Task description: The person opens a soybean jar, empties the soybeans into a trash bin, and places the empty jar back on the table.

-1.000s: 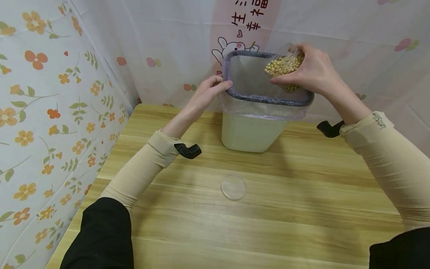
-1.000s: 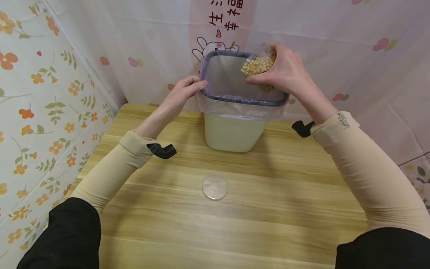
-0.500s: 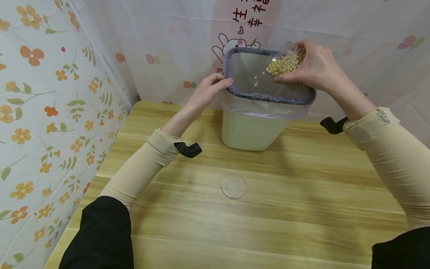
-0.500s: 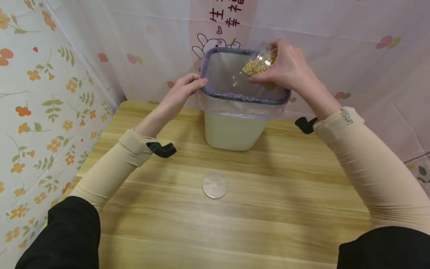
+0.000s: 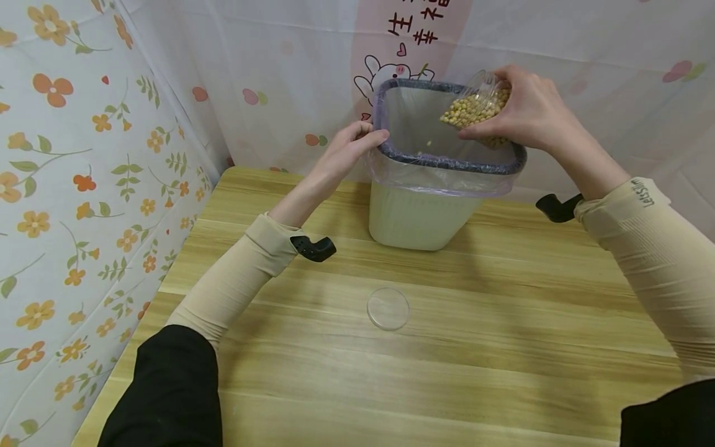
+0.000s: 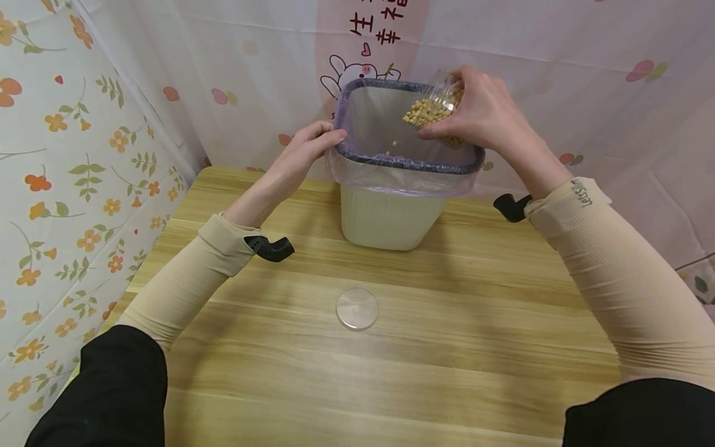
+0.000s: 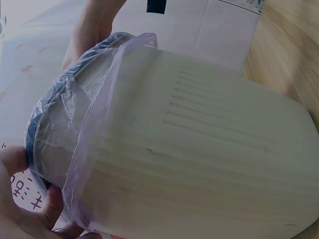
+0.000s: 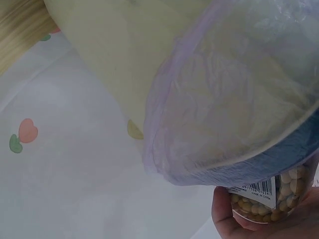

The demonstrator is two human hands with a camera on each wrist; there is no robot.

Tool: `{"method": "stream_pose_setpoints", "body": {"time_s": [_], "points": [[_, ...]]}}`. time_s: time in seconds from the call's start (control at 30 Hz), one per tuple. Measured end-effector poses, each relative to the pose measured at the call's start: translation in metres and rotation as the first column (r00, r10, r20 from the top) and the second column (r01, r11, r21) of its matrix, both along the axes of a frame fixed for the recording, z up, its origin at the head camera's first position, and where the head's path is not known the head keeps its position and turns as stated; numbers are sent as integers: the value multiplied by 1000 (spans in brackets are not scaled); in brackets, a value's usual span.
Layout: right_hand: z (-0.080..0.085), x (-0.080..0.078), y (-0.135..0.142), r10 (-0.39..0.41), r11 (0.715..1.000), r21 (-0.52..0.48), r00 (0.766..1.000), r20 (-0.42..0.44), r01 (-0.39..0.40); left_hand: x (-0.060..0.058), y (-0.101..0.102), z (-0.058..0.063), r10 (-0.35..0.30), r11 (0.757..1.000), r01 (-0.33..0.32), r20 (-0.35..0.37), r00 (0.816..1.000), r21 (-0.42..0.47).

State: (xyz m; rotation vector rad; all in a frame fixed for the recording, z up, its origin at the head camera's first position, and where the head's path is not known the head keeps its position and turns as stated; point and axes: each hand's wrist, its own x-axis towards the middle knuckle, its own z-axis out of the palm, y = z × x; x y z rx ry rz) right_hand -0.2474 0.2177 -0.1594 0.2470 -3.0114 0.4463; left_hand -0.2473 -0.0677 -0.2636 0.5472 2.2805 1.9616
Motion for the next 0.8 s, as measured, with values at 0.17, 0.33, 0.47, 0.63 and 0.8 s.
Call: {"method": "stream_pose_setpoints", "body": {"time_s": [0.17,0.33,0.47,0.63,0.8], "points": [[2,0,0,-2,1000,5,1000,14,2,-1,1,-1,1,1000,-1,6,1000,5],[3,1,1,-1,1000,16,1000,13,0,-2,2,-2,-2,1000,2,22,1000,14],[3,2,2,2,1000,18,1000,12,-2,-2,2,-1,-22,999,20,45,999,40],[3,2,2,0,1000,23,1000,22,0,-1,1,-1,-21,999,19,46,999,39],[2,2,1,12,999,34,1000,24,-13,-1,1,-1,-18,999,16,45,999,44]]}}
